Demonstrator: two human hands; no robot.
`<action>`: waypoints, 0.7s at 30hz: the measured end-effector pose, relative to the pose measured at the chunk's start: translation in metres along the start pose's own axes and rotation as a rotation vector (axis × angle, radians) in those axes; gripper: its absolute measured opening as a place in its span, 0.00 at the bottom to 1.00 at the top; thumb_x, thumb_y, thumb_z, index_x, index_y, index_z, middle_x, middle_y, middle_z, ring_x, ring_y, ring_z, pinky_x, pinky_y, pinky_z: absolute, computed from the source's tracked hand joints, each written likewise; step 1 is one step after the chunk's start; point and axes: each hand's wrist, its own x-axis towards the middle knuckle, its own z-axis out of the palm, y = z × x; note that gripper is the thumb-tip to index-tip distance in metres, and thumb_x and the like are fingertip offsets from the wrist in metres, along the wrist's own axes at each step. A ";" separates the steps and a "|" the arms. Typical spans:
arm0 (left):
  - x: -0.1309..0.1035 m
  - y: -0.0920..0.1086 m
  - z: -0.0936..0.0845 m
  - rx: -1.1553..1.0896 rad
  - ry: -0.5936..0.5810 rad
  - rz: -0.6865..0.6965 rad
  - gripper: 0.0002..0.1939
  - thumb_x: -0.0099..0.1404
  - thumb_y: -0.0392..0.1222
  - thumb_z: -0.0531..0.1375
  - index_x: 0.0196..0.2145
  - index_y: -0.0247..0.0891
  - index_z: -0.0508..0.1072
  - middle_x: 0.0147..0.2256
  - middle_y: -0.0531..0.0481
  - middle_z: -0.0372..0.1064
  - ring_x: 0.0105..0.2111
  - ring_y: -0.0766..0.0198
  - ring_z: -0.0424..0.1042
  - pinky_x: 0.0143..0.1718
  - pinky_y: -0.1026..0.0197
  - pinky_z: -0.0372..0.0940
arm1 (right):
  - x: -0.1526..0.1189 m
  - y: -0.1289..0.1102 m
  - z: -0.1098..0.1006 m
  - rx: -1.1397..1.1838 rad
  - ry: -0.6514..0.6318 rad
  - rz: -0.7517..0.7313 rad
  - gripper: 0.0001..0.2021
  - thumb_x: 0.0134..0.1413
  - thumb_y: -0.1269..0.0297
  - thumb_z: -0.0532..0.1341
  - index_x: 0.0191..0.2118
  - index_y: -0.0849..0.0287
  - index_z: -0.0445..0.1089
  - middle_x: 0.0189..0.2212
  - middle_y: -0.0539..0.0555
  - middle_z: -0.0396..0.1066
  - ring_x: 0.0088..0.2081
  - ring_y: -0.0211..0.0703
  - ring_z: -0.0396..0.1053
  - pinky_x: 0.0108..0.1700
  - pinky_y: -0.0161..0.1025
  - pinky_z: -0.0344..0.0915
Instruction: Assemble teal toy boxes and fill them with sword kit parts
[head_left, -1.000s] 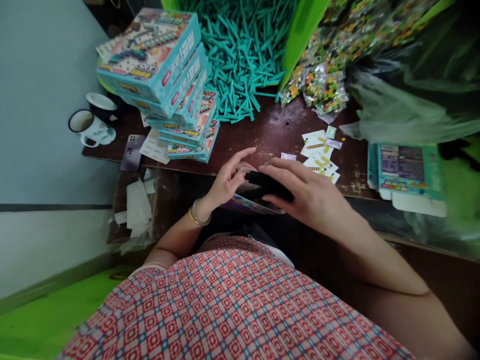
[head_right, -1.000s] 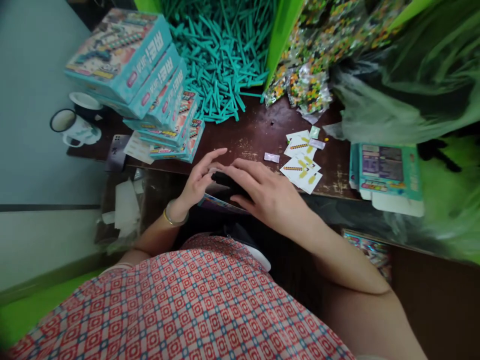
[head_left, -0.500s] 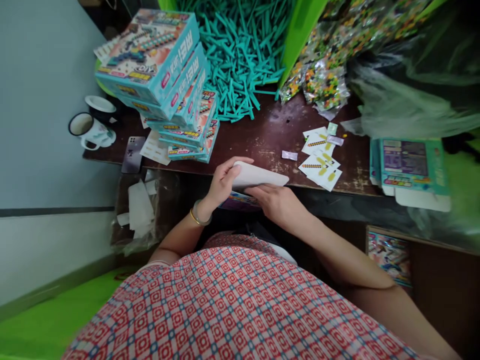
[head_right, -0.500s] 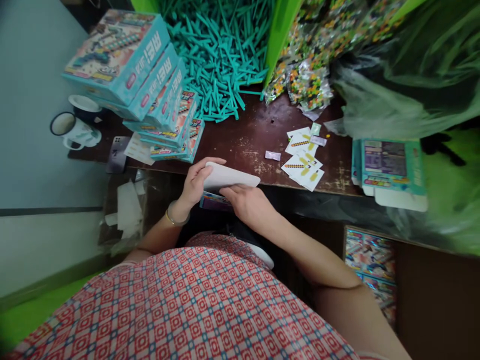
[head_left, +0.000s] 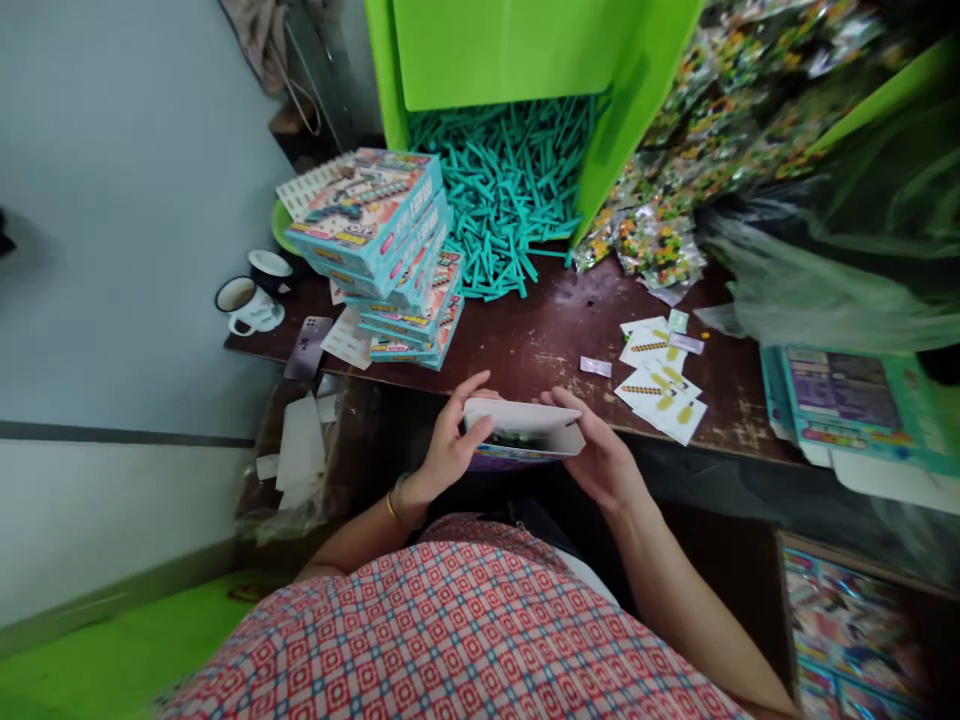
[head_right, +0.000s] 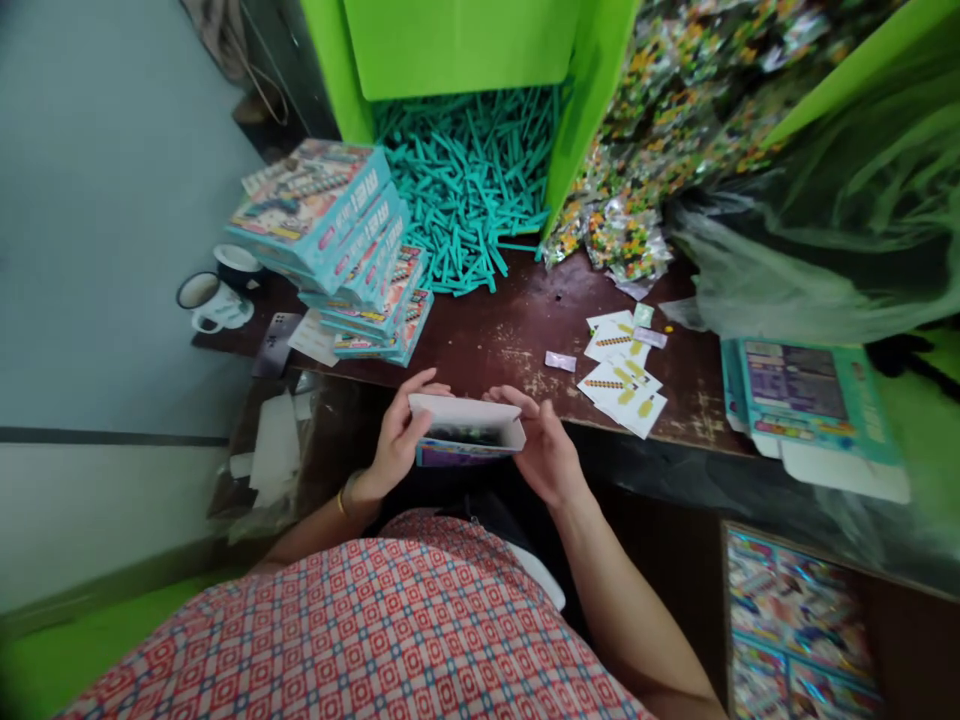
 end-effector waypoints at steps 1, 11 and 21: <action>0.000 -0.001 -0.002 -0.005 -0.017 -0.026 0.29 0.72 0.56 0.61 0.66 0.40 0.67 0.53 0.42 0.77 0.52 0.52 0.76 0.57 0.51 0.68 | 0.000 -0.004 -0.001 -0.003 -0.054 0.002 0.29 0.58 0.34 0.64 0.57 0.45 0.77 0.62 0.55 0.75 0.65 0.57 0.71 0.68 0.57 0.67; 0.027 -0.006 -0.004 -0.059 -0.118 -0.164 0.27 0.63 0.39 0.61 0.61 0.40 0.74 0.55 0.45 0.78 0.51 0.53 0.76 0.55 0.54 0.68 | 0.035 -0.041 -0.014 -1.102 -0.209 -0.582 0.16 0.70 0.59 0.60 0.57 0.52 0.79 0.51 0.58 0.81 0.49 0.51 0.80 0.52 0.47 0.77; 0.042 -0.023 0.009 -0.034 -0.145 -0.128 0.25 0.64 0.41 0.58 0.59 0.41 0.76 0.47 0.47 0.80 0.38 0.57 0.77 0.47 0.53 0.70 | 0.039 -0.047 -0.009 -1.434 -0.260 -0.854 0.19 0.72 0.66 0.59 0.63 0.48 0.75 0.44 0.54 0.84 0.41 0.44 0.81 0.47 0.41 0.76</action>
